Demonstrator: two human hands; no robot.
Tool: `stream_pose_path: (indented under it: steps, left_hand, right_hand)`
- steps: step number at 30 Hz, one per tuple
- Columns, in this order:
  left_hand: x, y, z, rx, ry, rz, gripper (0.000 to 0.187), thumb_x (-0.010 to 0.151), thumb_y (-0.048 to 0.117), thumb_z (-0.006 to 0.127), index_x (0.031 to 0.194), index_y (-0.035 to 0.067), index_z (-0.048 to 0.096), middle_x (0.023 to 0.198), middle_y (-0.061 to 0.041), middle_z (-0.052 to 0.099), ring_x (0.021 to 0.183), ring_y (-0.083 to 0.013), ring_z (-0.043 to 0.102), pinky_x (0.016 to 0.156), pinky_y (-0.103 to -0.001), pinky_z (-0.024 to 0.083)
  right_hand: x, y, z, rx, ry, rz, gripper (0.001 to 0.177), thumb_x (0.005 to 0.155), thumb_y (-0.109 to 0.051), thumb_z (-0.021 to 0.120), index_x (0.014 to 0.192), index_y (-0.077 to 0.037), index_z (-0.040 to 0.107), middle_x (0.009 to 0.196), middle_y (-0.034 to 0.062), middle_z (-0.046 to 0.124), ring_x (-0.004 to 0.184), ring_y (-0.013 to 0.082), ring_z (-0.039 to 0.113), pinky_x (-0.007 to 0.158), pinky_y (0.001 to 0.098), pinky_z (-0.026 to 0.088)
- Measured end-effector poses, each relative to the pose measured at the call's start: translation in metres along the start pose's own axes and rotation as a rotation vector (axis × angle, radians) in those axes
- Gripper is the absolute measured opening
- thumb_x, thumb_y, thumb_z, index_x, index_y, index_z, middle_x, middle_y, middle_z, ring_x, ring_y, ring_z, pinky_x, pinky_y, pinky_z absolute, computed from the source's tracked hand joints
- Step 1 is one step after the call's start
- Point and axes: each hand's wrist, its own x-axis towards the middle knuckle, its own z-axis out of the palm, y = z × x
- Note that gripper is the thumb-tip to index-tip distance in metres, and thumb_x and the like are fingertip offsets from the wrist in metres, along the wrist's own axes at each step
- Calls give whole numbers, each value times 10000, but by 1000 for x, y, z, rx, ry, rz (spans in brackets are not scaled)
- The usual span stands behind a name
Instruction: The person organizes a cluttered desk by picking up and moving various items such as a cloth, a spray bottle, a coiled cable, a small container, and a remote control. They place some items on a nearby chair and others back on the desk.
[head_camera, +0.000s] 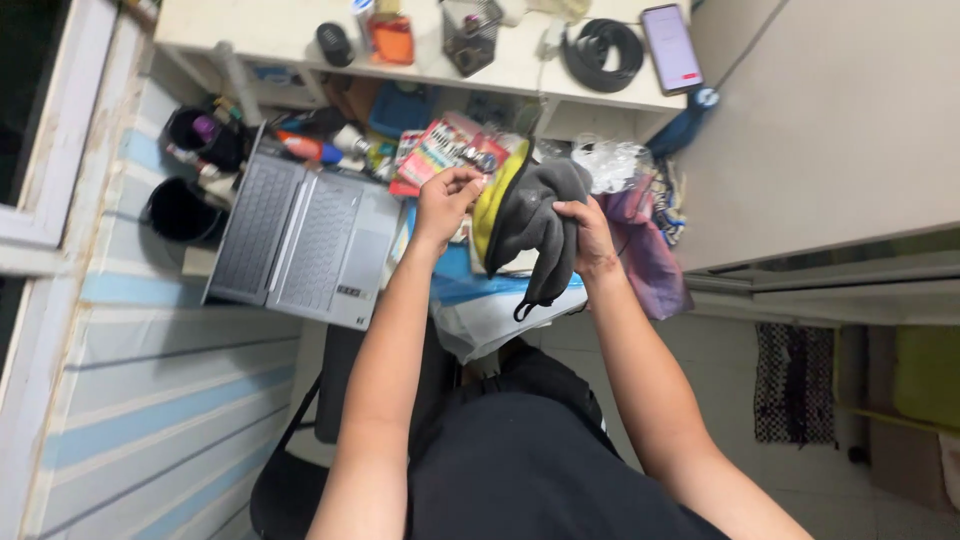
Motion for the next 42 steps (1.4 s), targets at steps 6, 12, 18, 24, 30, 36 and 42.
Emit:
stream_pose_path:
  steps: [6, 12, 18, 24, 30, 36, 42]
  left_hand:
    - [53, -13, 70, 449, -101, 201, 184, 859, 159, 792, 1038, 143, 753, 985, -54, 778, 1036, -225, 737, 878, -287, 599]
    - [117, 6, 156, 774, -207, 571, 287, 854, 217, 772, 1138, 205, 732, 1148, -22, 717, 1150, -270, 658, 1022, -401, 507]
    - [161, 45, 223, 1346, -310, 438, 685, 866, 371, 789, 1455, 100, 569, 1589, -181, 438, 1498, -402, 313, 1235, -520, 217]
    - [222, -24, 218, 1476, -280, 704, 387, 729, 367, 906, 1037, 171, 776, 1250, -109, 645, 1405, -367, 421, 1222, -539, 197]
    - [188, -13, 193, 1073, -214, 606, 386, 874, 441, 819, 1091, 137, 720, 1297, -93, 626, 1366, -353, 489, 1139, -558, 341]
    - [155, 0, 157, 508, -51, 486, 279, 1037, 364, 654, 1096, 92, 638, 1089, -97, 639, 1076, -295, 664, 937, -401, 507]
    - [160, 15, 143, 384, 68, 438, 246, 1085, 350, 572, 1113, 106, 592, 956, -46, 604, 913, -182, 617, 847, -382, 506]
  right_hand:
    - [0, -73, -23, 57, 225, -243, 157, 811, 6, 709, 950, -65, 697, 763, 156, 700, 664, 287, 747, 631, 374, 611]
    - [64, -112, -69, 34, 442, -360, 250, 804, -57, 811, 948, -19, 610, 709, 210, 668, 618, 297, 703, 566, 426, 560]
    - [76, -170, -31, 149, 527, -394, 284, 853, -146, 822, 887, -32, 564, 772, 210, 689, 695, 283, 709, 662, 392, 561]
    - [111, -153, -59, -48, 587, -429, 284, 923, -249, 789, 976, -61, 583, 839, 191, 732, 747, 218, 722, 667, 348, 605]
    - [145, -128, -83, -742, 413, -680, 245, 1056, -247, 614, 1177, -67, 729, 1108, 140, 759, 1097, 138, 661, 943, 388, 551]
    - [214, -91, -56, -1789, 60, -450, 586, 1050, -420, 571, 1517, -72, 503, 1616, 219, 400, 1545, 366, 281, 1286, 504, 163]
    - [249, -81, -15, -1977, -88, -409, 568, 1082, -518, 421, 1553, -205, 483, 1688, 79, 316, 1573, 300, 229, 1300, 482, 120]
